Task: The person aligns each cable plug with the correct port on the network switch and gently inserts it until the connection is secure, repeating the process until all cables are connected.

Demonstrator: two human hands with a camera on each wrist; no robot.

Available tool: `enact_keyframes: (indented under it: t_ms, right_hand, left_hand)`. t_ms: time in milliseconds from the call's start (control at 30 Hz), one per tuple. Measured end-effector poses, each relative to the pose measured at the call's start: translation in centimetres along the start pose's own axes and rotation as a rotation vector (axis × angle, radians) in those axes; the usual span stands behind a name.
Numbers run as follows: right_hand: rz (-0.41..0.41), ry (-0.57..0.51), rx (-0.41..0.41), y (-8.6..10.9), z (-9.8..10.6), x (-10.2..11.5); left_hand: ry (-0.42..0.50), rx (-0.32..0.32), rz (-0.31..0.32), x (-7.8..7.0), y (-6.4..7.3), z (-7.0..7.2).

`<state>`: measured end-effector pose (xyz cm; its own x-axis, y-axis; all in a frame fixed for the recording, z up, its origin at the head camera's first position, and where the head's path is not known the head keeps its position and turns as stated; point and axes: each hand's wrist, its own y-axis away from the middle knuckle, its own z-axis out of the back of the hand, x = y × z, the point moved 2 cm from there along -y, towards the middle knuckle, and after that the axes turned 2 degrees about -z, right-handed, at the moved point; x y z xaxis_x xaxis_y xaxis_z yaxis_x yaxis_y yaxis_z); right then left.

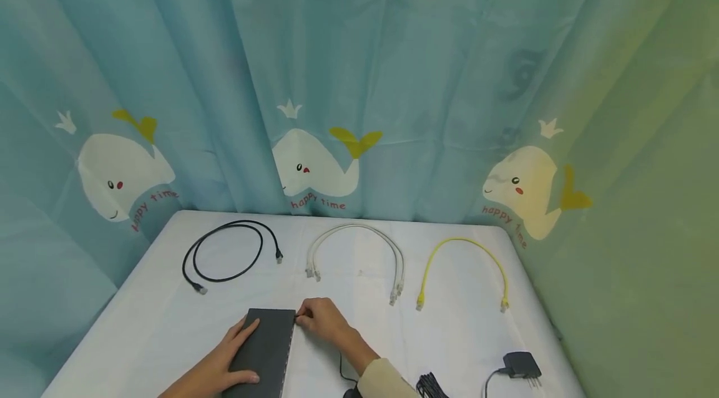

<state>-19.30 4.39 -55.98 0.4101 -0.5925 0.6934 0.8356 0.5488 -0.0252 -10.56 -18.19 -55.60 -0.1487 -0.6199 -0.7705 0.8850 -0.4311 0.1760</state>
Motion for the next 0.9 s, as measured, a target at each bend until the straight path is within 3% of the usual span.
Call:
enact_keyframes:
  t_ms: [233,600,900]
  right_hand:
    - [0.026,0.119,-0.045,0.0,0.1,0.3]
    - [-0.021,0.047,0.009,0.7,0.8,-0.5]
    - [-0.029,0.103,-0.027,2.5,2.8,-2.5]
  left_hand:
    - [0.005,-0.005,0.030,-0.1,-0.2,0.0]
    - [0.064,0.002,0.039,0.1,-0.1,-0.1]
    - [0.071,-0.001,0.001,-0.2,0.1,0.2]
